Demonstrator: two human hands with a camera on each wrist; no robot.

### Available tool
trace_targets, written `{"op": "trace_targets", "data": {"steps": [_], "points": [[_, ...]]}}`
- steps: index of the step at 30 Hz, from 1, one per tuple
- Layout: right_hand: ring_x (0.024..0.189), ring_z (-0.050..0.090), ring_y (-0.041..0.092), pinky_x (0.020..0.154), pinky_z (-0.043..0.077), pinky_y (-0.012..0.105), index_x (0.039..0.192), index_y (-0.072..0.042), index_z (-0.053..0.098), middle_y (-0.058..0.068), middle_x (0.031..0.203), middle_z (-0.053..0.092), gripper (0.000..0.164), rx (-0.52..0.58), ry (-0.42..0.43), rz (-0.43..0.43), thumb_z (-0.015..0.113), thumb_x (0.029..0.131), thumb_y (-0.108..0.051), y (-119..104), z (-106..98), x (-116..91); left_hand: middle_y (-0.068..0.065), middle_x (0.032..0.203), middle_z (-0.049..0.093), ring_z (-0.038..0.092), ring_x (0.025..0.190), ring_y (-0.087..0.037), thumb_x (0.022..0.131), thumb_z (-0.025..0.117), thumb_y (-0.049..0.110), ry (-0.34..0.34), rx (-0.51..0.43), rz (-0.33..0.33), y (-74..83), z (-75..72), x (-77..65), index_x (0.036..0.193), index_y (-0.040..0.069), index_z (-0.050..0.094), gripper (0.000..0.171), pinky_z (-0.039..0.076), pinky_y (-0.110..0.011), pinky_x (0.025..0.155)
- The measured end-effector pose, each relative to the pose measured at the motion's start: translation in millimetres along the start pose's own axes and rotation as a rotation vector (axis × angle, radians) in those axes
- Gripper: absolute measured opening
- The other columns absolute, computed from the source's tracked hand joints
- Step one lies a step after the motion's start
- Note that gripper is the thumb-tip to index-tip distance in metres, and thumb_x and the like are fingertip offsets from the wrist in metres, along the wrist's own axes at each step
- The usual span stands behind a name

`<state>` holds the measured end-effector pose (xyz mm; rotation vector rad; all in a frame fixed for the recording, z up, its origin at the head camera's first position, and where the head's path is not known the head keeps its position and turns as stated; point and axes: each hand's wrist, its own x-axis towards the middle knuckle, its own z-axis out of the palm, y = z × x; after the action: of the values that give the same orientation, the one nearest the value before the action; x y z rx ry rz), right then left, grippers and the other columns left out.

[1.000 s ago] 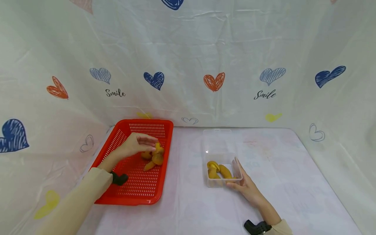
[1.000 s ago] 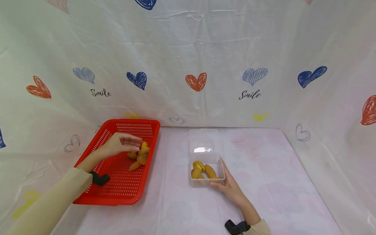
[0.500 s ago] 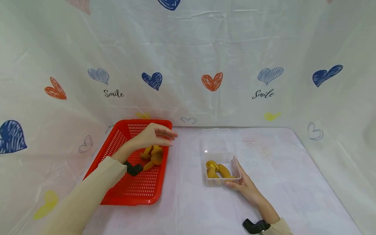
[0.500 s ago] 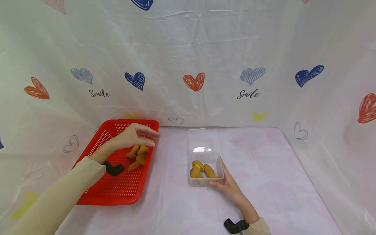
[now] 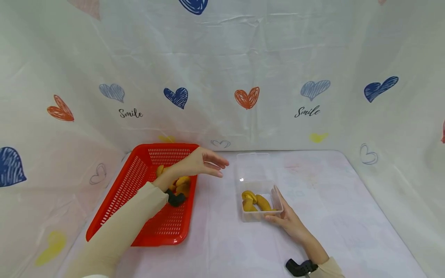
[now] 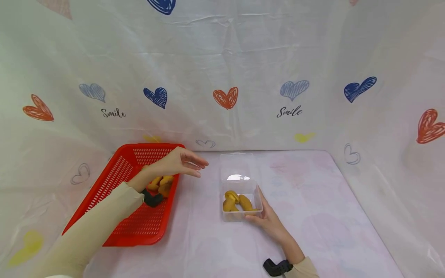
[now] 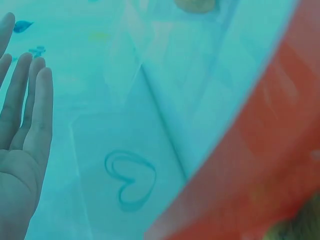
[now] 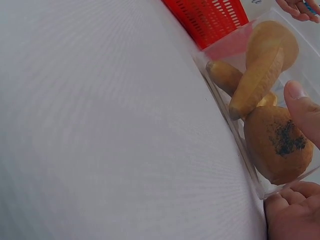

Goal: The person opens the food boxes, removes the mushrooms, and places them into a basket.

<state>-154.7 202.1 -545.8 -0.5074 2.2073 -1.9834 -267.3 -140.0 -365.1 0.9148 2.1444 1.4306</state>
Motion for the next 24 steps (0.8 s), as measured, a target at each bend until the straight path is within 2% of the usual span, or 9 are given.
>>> {"op": "trace_targets", "data": {"steps": [9,13,18,21,24], "points": [[0.149,-0.006,0.039,0.103,0.03,0.011,0.162,-0.022,0.0,0.017,0.165,-0.005,0.104,-0.014,0.008,0.003,0.073,0.09,-0.004,-0.3,1.0,1.0,-0.014,0.119,0.069,0.067,0.107,-0.025,0.082,0.081,0.001,-0.134,-0.008,0.067,-12.3,26.1,26.6,0.122,-0.002,0.069,0.042,0.054,-0.039,0.093],[0.15,-0.004,0.037,0.103,0.027,0.01,0.162,-0.024,0.001,0.017,0.165,-0.003,0.104,-0.011,0.011,0.008,0.073,0.09,-0.005,-1.3,1.3,1.7,-0.015,0.121,0.069,0.066,0.108,-0.022,0.082,0.081,0.002,-0.22,0.043,0.074,-16.6,39.3,36.1,0.122,-0.002,0.068,0.042,0.053,-0.038,0.095],[0.15,-0.004,0.034,0.104,0.023,0.01,0.161,-0.028,0.002,0.013,0.166,-0.002,0.103,-0.034,0.019,0.027,0.073,0.091,-0.008,-1.0,0.4,2.8,-0.017,0.119,0.069,0.067,0.108,-0.027,0.079,0.082,-0.002,-0.305,0.049,0.09,-18.9,52.8,47.5,0.119,-0.005,0.069,0.041,0.053,-0.041,0.095],[0.15,-0.004,0.033,0.109,0.02,0.017,0.162,-0.027,0.001,0.012,0.166,-0.002,0.102,-0.043,0.023,0.035,0.073,0.091,-0.009,-0.9,-0.3,2.8,-0.019,0.117,0.07,0.066,0.109,-0.035,0.078,0.081,-0.005,-0.363,0.034,0.115,-19.8,59.4,55.2,0.116,-0.009,0.069,0.041,0.053,-0.043,0.095],[0.15,-0.004,0.033,0.112,0.018,0.032,0.162,-0.027,0.001,0.013,0.166,-0.002,0.103,-0.047,0.032,0.044,0.074,0.091,-0.009,-1.1,-0.9,1.6,-0.018,0.116,0.07,0.064,0.111,-0.041,0.078,0.08,-0.006,-0.422,0.044,0.125,-20.6,66.1,63.0,0.116,-0.009,0.069,0.04,0.052,-0.043,0.096]]}}
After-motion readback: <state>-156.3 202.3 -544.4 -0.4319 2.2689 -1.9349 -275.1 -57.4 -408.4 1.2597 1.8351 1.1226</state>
